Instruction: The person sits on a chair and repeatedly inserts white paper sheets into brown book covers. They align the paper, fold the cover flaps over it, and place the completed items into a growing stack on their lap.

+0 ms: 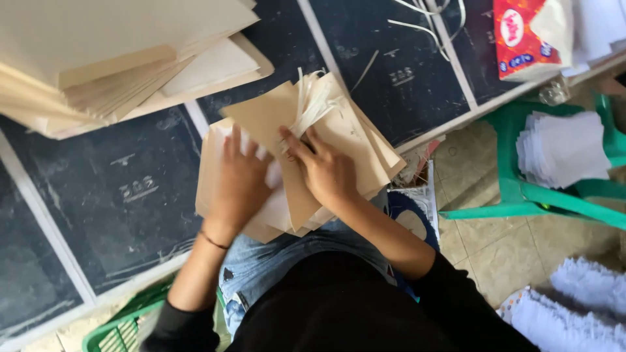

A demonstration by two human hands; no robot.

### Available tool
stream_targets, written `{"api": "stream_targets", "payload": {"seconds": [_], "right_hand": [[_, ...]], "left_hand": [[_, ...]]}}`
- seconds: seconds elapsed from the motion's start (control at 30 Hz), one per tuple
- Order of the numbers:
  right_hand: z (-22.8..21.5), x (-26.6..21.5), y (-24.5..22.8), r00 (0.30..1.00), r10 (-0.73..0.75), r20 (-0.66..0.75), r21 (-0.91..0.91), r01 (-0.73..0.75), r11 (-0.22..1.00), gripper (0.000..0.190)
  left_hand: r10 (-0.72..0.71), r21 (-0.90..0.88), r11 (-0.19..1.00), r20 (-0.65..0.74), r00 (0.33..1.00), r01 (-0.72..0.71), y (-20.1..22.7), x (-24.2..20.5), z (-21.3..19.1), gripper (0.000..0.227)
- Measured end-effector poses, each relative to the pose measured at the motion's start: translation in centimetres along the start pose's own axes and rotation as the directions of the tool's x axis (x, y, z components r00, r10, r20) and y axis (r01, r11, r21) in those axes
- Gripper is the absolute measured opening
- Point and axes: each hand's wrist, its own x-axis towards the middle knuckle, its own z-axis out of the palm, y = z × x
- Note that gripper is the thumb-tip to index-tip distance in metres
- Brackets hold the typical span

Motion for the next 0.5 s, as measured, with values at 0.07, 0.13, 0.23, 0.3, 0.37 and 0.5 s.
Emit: {"api": "stream_targets", "payload": {"seconds": [0.07, 0.13, 0.23, 0.3, 0.37, 0.5], "right_hand": [[0.0, 0.1, -0.2, 1.000, -0.010, -0.019, -0.041, 0.009, 0.999, 0.043], [0.3, 0.3, -0.6, 0.997, -0.034, -0.075, -0.150, 0.022, 0.988, 0.048], [2.6, -1.0, 0.7, 0.993, -0.081, -0.082, -0.177, 0.065, 0.982, 0.065], [3.1, -1.0, 0.9, 0.991, -0.082, -0.104, -0.204, 0.059, 0.977, 0.059], [3.0, -1.1, 0.8, 0.989, -0.076, -0.125, -0.232, 0.045, 0.972, 0.054], [2.3, -0.7, 0.4, 0.995, -0.064, -0.081, -0.243, 0.043, 0.969, 0.058]], "left_hand": [[-0.034, 0.061, 0.998, -0.032, 0.999, 0.036, -2.4, 1.0, -3.8, 0.046], [0.105, 0.363, 0.907, -0.689, 0.717, 0.215, -7.6, 2.2, -2.4, 0.018], [-0.025, 0.210, 0.953, -0.659, 0.752, 0.216, -10.2, 4.5, -7.9, 0.051], [-0.028, 0.310, 0.898, -0.668, 0.744, 0.312, -13.1, 5.7, -7.1, 0.027], [-0.026, 0.402, 0.826, -0.673, 0.739, 0.395, -12.7, 4.8, -7.8, 0.038], [-0.009, 0.136, 0.984, -0.607, 0.794, 0.114, -4.9, -1.1, -10.2, 0.024]]}}
